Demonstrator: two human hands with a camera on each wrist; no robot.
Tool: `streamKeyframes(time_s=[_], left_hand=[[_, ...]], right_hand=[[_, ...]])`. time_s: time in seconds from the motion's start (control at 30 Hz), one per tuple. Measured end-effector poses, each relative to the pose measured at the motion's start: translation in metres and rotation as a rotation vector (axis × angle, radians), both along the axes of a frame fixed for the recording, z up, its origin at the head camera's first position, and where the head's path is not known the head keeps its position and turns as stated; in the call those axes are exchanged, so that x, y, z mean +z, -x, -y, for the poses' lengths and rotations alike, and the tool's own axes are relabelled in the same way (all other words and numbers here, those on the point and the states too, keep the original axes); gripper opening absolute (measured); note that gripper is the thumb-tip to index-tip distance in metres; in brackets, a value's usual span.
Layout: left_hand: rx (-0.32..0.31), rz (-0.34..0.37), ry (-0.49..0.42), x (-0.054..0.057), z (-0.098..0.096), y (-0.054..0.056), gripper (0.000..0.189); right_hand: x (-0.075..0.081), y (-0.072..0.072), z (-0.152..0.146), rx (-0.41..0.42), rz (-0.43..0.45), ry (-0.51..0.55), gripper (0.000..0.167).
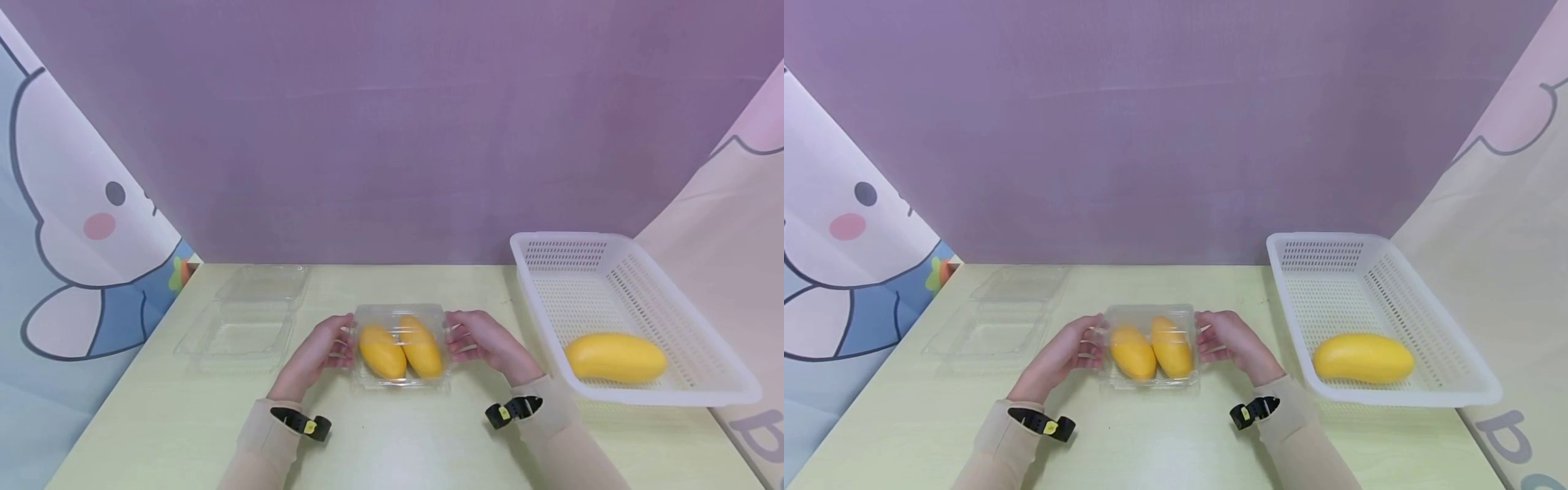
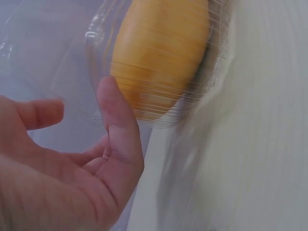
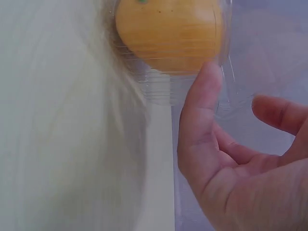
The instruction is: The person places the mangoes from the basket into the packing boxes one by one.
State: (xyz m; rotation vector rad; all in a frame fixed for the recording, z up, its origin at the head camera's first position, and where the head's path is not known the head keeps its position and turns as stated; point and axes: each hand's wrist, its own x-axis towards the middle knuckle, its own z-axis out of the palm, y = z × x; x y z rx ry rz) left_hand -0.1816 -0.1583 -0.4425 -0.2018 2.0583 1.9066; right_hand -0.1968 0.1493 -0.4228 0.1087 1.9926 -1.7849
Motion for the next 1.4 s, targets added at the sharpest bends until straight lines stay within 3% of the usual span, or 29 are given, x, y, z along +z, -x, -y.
streamKeyframes(time_s=[0.5, 1.4], left_hand=[[-0.024, -0.032, 0.009, 0.0, -0.001, 0.001, 0.031], [0.013, -0.045, 0.047, -0.003, -0.004, 0.001, 0.027]], right_hand=[[-0.006, -0.001, 0.0, 0.0, -0.001, 0.017, 0.031], [-0.016, -0.001, -0.003, 0.011, -0.058, 0.055, 0.032]])
